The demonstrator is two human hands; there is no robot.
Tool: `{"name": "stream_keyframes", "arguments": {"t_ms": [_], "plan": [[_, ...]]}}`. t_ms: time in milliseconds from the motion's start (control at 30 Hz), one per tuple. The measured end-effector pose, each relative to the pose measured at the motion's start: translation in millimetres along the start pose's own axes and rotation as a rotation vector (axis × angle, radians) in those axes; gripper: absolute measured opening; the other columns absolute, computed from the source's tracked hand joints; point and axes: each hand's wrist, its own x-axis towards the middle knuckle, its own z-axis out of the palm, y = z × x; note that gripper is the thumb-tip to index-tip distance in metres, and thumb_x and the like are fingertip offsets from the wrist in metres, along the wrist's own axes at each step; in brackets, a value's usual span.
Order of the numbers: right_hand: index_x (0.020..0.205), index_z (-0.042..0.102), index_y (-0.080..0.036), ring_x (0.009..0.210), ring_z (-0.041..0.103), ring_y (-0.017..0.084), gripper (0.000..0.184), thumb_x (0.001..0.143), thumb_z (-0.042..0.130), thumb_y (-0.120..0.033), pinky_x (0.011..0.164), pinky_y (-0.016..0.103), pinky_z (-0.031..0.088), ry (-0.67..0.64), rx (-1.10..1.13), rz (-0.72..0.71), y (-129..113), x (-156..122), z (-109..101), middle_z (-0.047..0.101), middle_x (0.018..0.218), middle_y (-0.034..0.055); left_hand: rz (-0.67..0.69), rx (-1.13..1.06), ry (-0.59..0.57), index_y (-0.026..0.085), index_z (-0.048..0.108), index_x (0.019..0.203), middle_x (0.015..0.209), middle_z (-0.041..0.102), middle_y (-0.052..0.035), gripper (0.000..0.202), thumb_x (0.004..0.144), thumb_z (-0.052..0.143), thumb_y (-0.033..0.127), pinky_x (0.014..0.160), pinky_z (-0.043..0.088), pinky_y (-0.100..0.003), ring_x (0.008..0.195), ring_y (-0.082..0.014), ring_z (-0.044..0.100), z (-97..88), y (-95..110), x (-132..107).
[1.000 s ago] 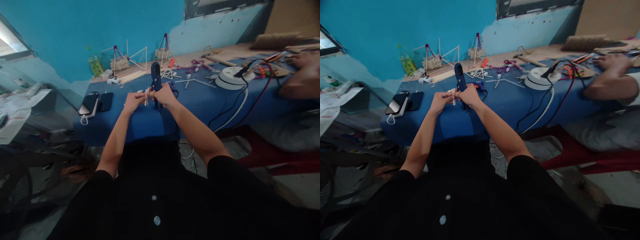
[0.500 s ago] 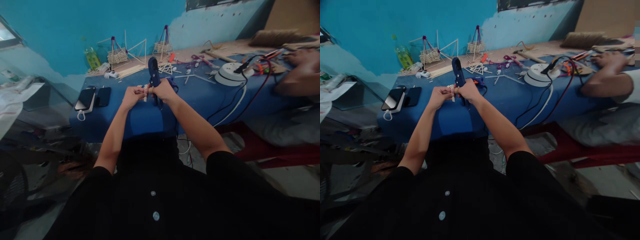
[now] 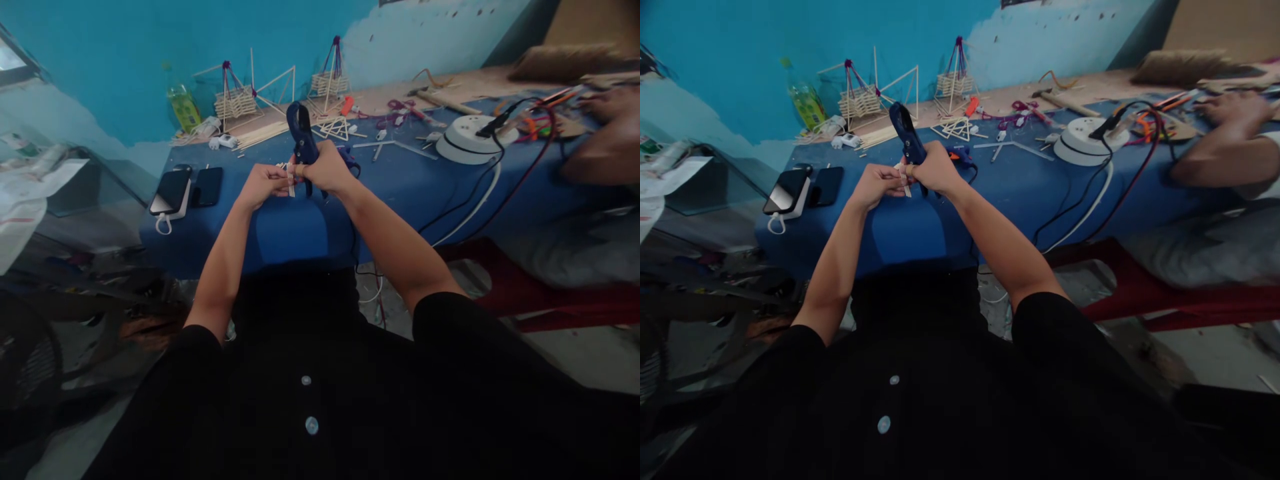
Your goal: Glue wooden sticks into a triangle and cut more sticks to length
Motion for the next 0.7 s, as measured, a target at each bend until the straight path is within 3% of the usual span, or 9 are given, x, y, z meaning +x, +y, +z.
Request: {"name": "stream_keyframes", "arguments": {"t_ms": [233,500,700], "plan": [[0.089,0.071,-0.019,0.077,0.067,0.019,0.016,0.08,0.082,-0.011,0.081,0.037,0.064,0.024,-0.053,-0.014,6.9,2.9,-4.4,0.065,0.077,0.0024,-0.008,0.025,-0.013,0.014,0.078,0.084,0.085,0.083,-0.0058,0.01,0.086,0.087,0.011,0.077,0.07,-0.033,0.078,-0.0183,0.082,2.8,6.5,1.3],[0.087,0.072,-0.02,0.074,0.066,0.02,0.015,0.079,0.084,-0.016,0.08,0.041,0.066,0.009,-0.013,-0.025,14.8,7.2,-3.3,0.066,0.075,0.0039,0.013,-0.002,0.015,0.016,0.073,0.08,0.073,0.077,0.0001,0.017,0.087,0.089,0.016,0.074,0.068,-0.025,0.068,-0.0115,0.076,4.1,-5.2,0.6],[0.089,0.072,-0.018,0.072,0.065,0.019,0.02,0.08,0.089,-0.024,0.078,0.039,0.065,-0.013,0.003,-0.036,18.4,10.6,-2.8,0.064,0.073,0.0029,0.032,0.005,0.018,0.016,0.074,0.079,0.073,0.076,0.0006,0.015,0.087,0.087,0.013,0.074,0.066,-0.025,0.067,-0.0107,0.074,3.8,-9.1,2.1]]}}
